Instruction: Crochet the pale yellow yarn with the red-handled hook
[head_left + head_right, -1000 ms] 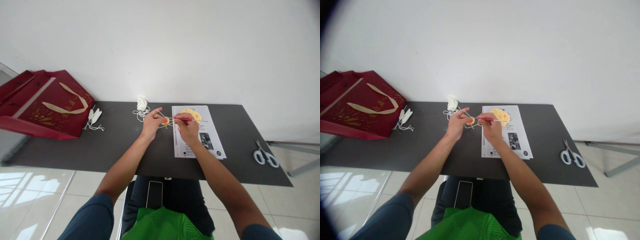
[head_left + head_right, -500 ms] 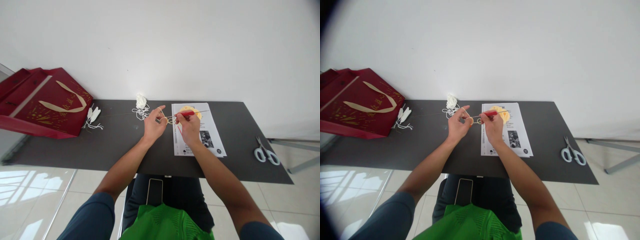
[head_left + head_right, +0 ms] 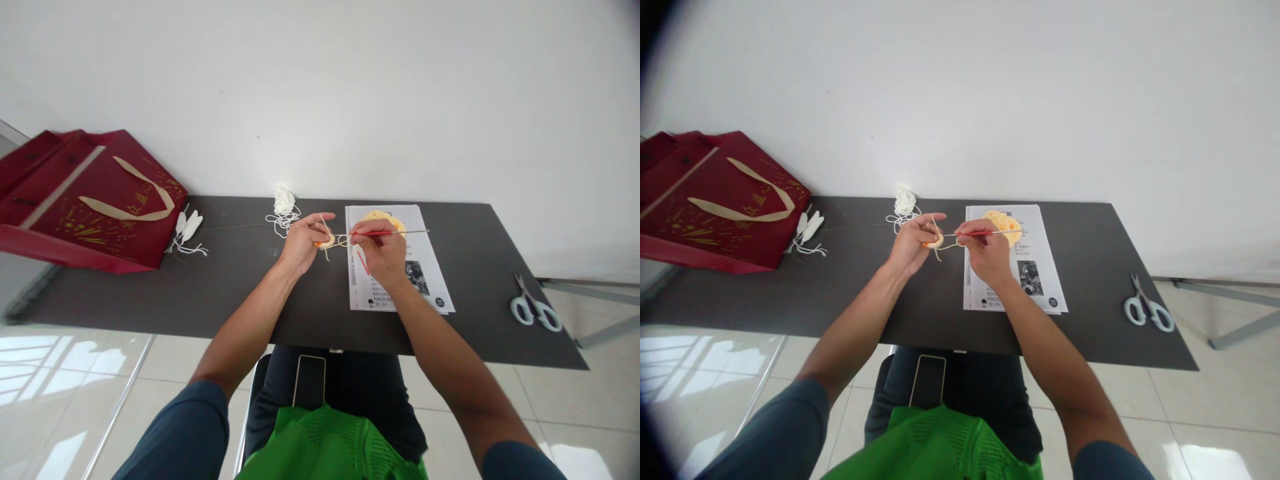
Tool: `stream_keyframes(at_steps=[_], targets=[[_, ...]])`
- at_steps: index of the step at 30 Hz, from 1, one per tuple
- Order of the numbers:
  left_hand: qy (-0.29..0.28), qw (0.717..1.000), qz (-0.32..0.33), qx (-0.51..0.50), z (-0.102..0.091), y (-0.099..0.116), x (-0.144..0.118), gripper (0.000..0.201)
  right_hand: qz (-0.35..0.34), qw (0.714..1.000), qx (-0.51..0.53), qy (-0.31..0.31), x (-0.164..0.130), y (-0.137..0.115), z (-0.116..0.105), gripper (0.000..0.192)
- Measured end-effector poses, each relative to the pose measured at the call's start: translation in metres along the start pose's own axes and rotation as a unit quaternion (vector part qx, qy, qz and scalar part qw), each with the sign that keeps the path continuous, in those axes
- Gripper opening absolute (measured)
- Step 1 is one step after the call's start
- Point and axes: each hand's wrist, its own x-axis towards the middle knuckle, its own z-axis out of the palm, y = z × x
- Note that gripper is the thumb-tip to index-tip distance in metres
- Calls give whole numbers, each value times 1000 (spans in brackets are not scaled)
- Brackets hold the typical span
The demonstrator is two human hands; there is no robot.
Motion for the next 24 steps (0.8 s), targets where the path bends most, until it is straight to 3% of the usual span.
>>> stream_keyframes(at_steps=[5,10,13,17,24], targets=[[-46,998,-17,-31,-2,3,0,48,78,985,154,20,4,8,4,16],[-61,996,56,11,-2,0,-2,46,167,958,227,50,5,7,8,26],[-44,990,113,78,1,-4,-4,37,219,942,246,69,4,8,10,26],[8,982,135,132,6,-11,-7,19,257,926,257,98,2,10,14,26],[45,989,121,74,7,-19,-5,17,277,917,267,107,-3,8,23,26]])
